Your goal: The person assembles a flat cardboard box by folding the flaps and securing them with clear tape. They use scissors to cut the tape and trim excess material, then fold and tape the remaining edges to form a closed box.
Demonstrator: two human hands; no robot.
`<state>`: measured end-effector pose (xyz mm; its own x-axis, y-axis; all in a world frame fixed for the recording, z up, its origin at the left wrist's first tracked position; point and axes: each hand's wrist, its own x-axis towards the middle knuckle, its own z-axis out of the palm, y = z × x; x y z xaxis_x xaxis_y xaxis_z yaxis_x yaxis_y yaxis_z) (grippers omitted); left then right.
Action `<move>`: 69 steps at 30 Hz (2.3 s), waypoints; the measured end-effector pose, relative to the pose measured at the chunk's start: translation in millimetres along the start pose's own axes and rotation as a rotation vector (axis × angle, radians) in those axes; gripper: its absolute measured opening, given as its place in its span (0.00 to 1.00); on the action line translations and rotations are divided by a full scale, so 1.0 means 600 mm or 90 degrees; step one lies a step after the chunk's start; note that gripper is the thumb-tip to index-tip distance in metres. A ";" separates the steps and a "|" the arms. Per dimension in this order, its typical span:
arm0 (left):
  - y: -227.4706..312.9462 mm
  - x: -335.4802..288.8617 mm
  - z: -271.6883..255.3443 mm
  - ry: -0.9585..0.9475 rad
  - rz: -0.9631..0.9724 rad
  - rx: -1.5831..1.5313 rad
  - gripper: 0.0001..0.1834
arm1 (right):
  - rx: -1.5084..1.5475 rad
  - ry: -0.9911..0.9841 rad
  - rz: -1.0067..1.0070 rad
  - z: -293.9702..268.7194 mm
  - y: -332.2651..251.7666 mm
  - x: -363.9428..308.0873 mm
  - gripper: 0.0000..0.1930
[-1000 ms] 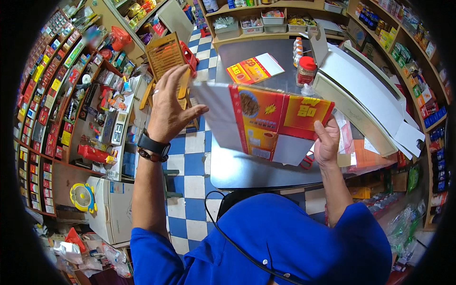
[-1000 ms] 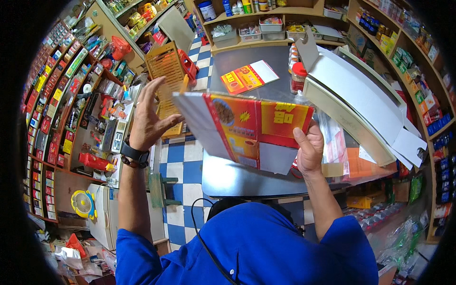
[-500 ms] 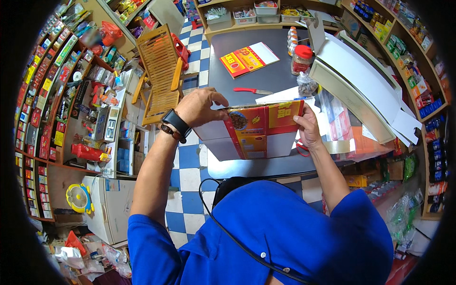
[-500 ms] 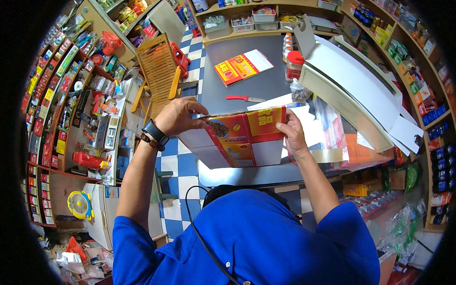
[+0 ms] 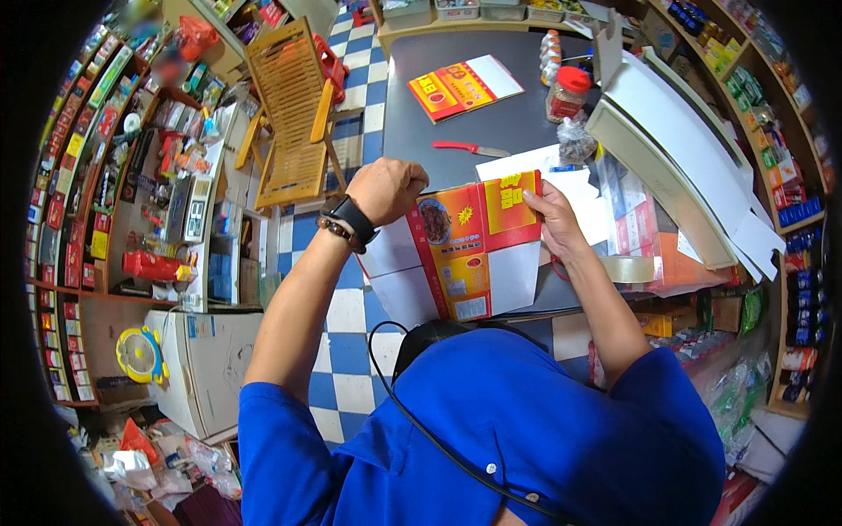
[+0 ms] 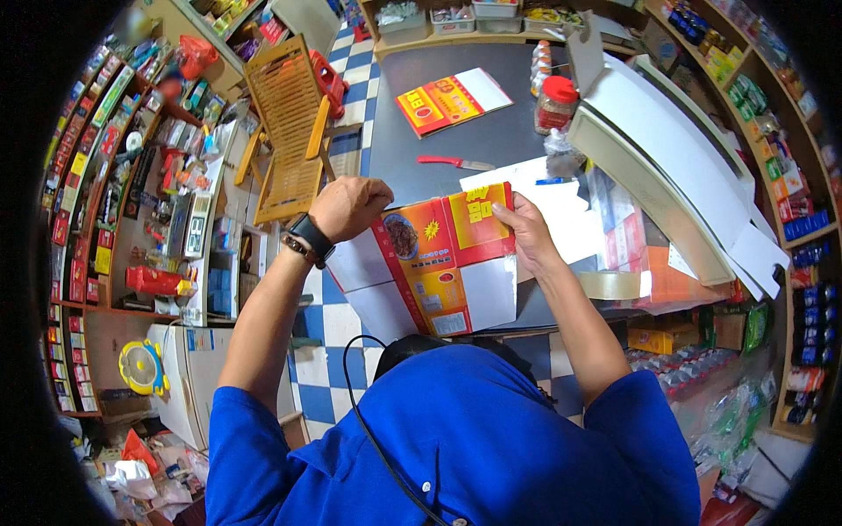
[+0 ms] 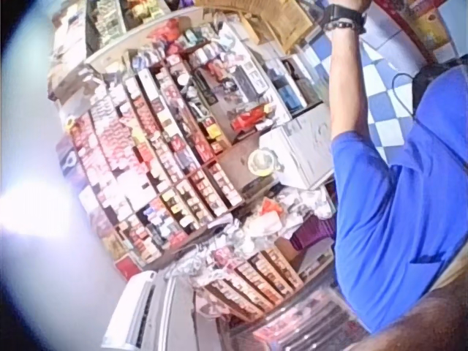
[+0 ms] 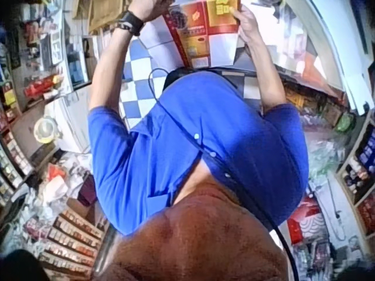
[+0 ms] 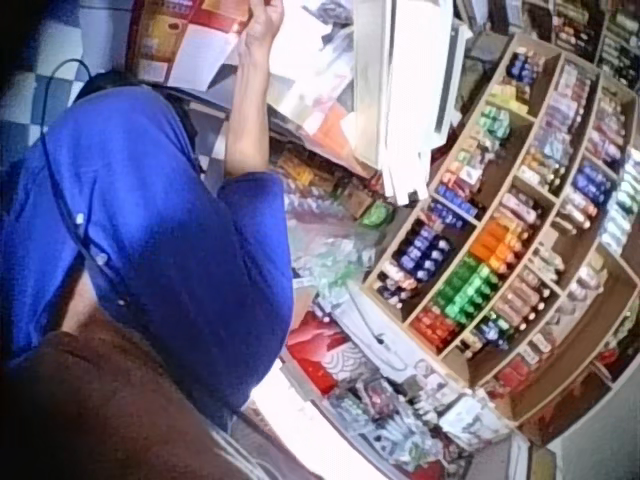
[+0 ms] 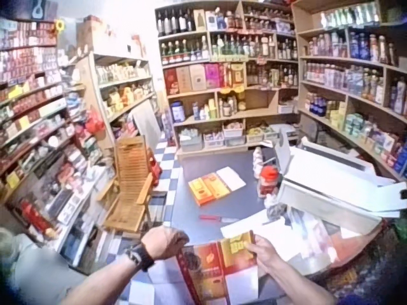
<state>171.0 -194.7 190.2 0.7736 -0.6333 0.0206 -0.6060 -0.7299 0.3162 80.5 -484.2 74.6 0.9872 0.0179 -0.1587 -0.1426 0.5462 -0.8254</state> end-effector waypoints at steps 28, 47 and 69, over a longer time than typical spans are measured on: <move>-0.349 0.162 0.266 -0.129 -0.151 -0.146 0.10 | -1.002 -0.342 0.111 0.085 0.184 0.449 0.15; -0.378 0.091 0.345 -0.057 0.023 0.040 0.08 | -1.134 -0.234 -0.407 0.052 0.316 0.377 0.03; -0.306 -0.068 0.342 -0.065 -0.040 -0.127 0.21 | -1.028 -0.234 -0.275 0.156 0.385 0.316 0.26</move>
<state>212.9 -87.4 -63.2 0.7799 -0.6181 -0.0984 -0.5003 -0.7101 0.4955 241.5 -276.2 -95.4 0.9011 0.4104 0.1398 0.4245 -0.7698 -0.4767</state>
